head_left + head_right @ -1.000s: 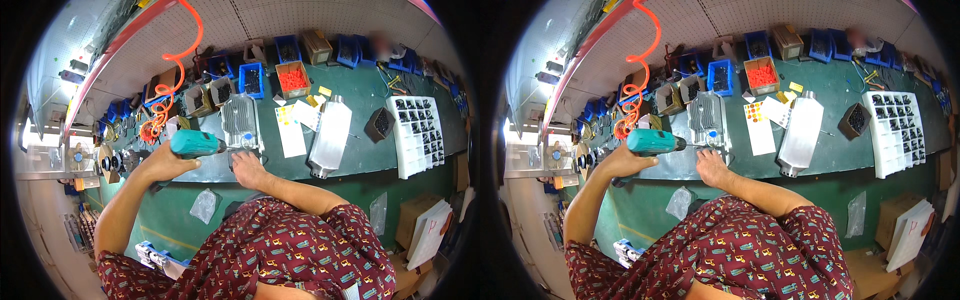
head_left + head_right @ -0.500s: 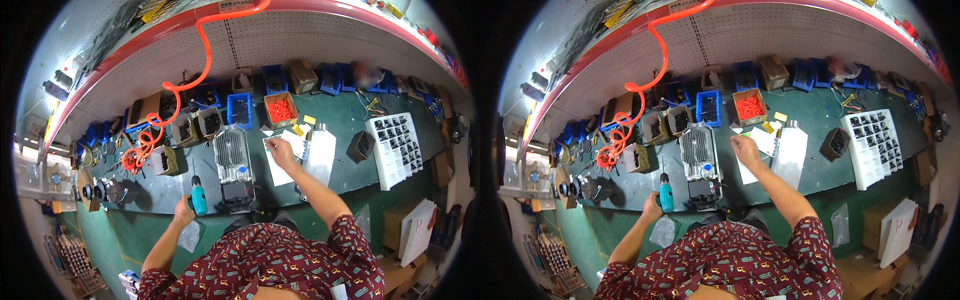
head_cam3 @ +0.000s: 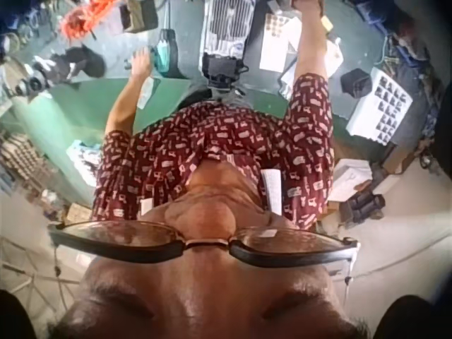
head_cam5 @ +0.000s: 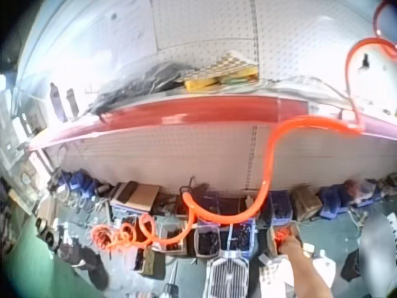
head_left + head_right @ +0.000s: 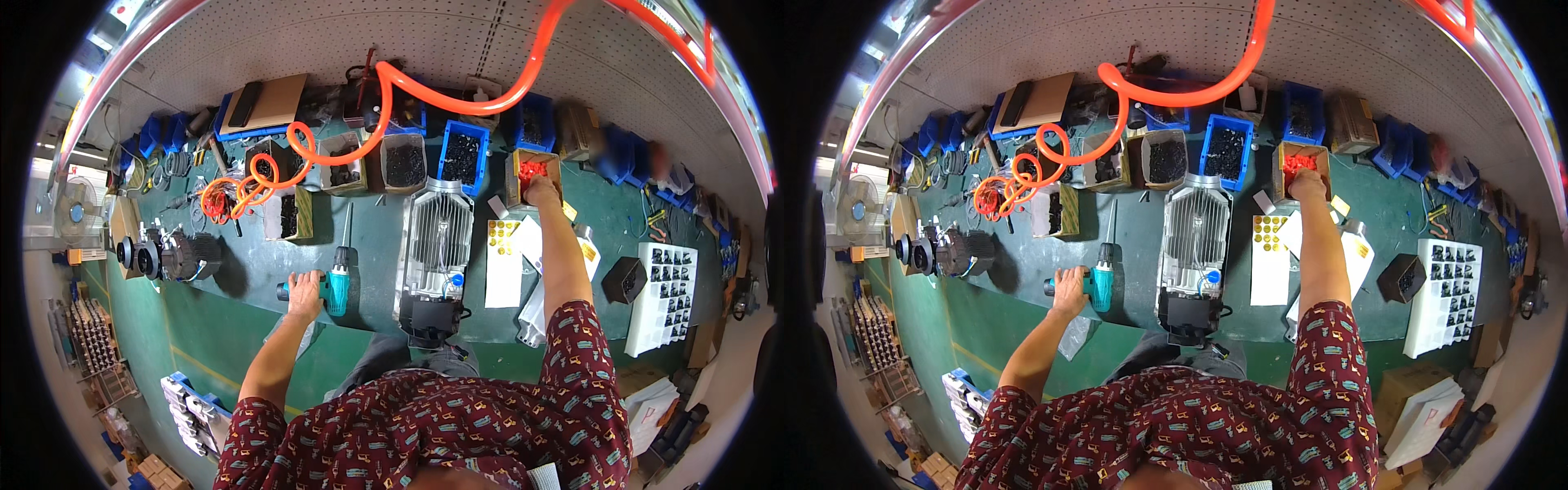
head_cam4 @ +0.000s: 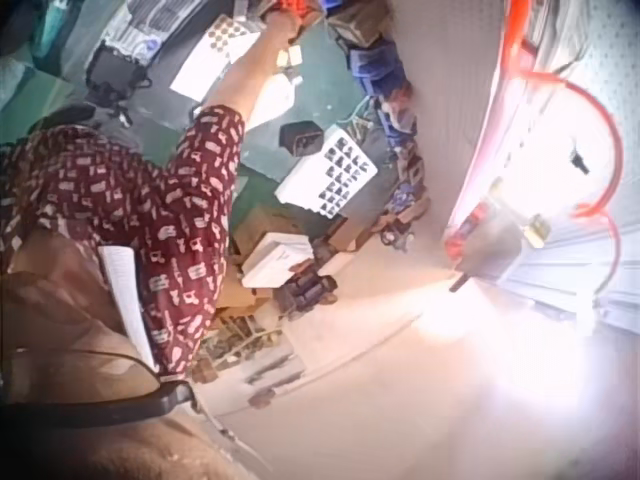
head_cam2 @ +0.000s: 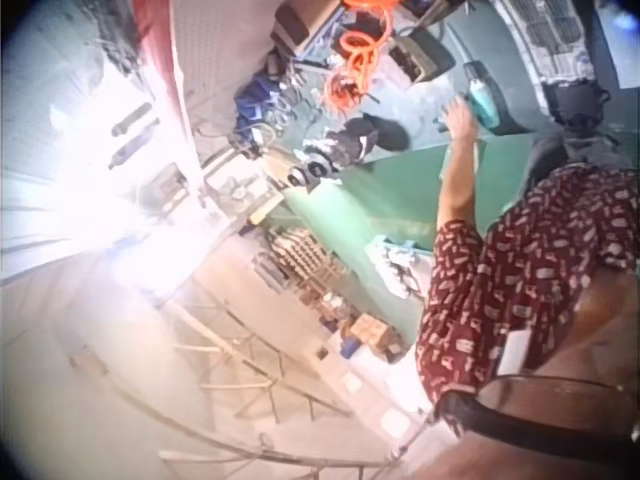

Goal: The person applies adhesive stickers to a white plastic housing and then attaches a black plastic cover to a metal heat sink. They use a cordless drill to fasten screws into the white housing. The person handles stickers, a plastic housing, a heat sink, a black cover, and a drill.

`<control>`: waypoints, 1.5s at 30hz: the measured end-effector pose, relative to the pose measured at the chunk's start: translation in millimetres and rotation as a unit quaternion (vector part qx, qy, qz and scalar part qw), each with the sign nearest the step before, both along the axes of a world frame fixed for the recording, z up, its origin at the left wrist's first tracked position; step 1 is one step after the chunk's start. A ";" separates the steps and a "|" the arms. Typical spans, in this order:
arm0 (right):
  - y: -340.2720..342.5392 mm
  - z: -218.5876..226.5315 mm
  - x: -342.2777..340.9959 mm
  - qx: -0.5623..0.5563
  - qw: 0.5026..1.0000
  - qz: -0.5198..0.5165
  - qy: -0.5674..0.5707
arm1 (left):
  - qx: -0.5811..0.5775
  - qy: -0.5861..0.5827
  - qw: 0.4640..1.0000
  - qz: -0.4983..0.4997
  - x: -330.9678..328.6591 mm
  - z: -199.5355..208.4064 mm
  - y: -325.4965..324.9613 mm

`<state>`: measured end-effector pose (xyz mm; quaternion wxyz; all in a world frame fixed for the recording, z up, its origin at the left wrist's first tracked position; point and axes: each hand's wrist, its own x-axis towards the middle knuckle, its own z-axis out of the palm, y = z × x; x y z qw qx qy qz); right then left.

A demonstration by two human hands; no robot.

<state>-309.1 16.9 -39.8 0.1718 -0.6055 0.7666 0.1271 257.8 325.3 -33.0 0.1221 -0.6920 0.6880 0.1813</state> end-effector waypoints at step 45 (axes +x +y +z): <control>256.4 157.0 148.1 0.034 0.542 -0.323 -0.775 | -0.021 0.633 0.773 -0.045 -221.2 149.2 -74.8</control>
